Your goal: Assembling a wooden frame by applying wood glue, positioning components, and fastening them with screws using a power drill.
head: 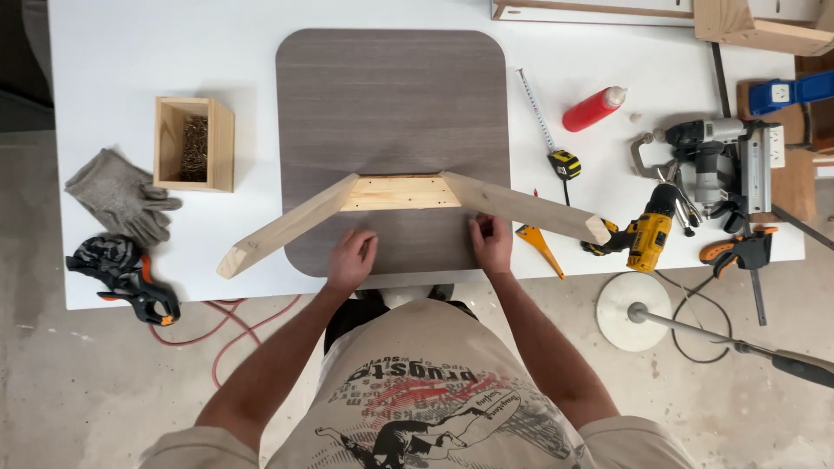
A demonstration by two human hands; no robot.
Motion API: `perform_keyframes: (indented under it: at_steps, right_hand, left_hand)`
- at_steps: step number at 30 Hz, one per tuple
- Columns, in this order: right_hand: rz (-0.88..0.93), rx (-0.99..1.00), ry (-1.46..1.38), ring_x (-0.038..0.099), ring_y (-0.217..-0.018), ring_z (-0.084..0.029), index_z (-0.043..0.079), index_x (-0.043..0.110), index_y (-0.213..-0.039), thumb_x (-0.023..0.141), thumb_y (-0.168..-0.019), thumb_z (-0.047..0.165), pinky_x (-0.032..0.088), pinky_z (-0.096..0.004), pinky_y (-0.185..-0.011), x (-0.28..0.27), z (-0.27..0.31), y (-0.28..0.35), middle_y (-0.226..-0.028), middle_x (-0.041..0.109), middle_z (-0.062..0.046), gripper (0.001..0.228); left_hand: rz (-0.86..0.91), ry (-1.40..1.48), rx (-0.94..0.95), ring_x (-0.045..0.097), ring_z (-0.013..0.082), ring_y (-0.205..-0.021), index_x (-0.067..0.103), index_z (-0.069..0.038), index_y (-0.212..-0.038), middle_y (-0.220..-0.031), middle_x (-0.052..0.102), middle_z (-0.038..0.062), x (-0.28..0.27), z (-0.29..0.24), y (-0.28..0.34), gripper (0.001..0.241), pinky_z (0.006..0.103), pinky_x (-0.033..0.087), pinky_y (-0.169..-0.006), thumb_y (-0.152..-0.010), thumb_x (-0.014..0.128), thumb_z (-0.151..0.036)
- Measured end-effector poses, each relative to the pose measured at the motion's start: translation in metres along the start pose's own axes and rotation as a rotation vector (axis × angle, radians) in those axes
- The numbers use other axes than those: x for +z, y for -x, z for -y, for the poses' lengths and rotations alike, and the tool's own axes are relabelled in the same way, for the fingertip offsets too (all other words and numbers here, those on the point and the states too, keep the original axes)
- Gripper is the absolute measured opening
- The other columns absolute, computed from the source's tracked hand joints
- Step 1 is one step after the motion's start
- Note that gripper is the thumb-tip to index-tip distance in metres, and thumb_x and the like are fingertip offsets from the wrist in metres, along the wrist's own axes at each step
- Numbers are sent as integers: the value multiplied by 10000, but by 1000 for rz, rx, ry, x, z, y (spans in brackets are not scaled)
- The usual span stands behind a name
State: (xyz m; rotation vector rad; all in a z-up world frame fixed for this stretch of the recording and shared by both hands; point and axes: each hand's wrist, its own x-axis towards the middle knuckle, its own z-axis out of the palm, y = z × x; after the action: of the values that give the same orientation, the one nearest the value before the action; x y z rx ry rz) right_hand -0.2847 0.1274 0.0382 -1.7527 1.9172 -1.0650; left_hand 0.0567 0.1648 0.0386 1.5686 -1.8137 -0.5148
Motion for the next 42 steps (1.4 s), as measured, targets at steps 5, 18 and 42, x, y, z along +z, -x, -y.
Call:
perform_keyframes:
  at_steps: [5,18,42]
  right_hand:
    - [7,-110,188,700,-783,-349,81,646,-896,791,-949,393,576,-450,-679,17,-12,-9,-786,654,-120,348]
    - [45,-152,407,708,-809,-358,98,597,-1002,595,-1048,488,596,-454,-690,50,-49,-11,-827,629,-122,394]
    - [164,-131,89,634,-943,-230,190,560,-1324,490,-1013,357,535,-365,-856,41,-45,-14,-975,564,-14,360]
  left_hand:
    - [-157,-105,-281,735,263,-856,720,-215,-1141,-955,698,14,-32,52,28,246,395,604,-737,-983,730,-403]
    - [-197,-615,-196,719,367,-597,701,-120,-860,-600,641,129,-22,47,-37,502,475,596,-543,-1007,599,-589]
    - [-385,-613,-169,656,493,-793,648,-5,-1058,-845,662,228,23,17,-42,277,575,547,-687,-1071,690,-278]
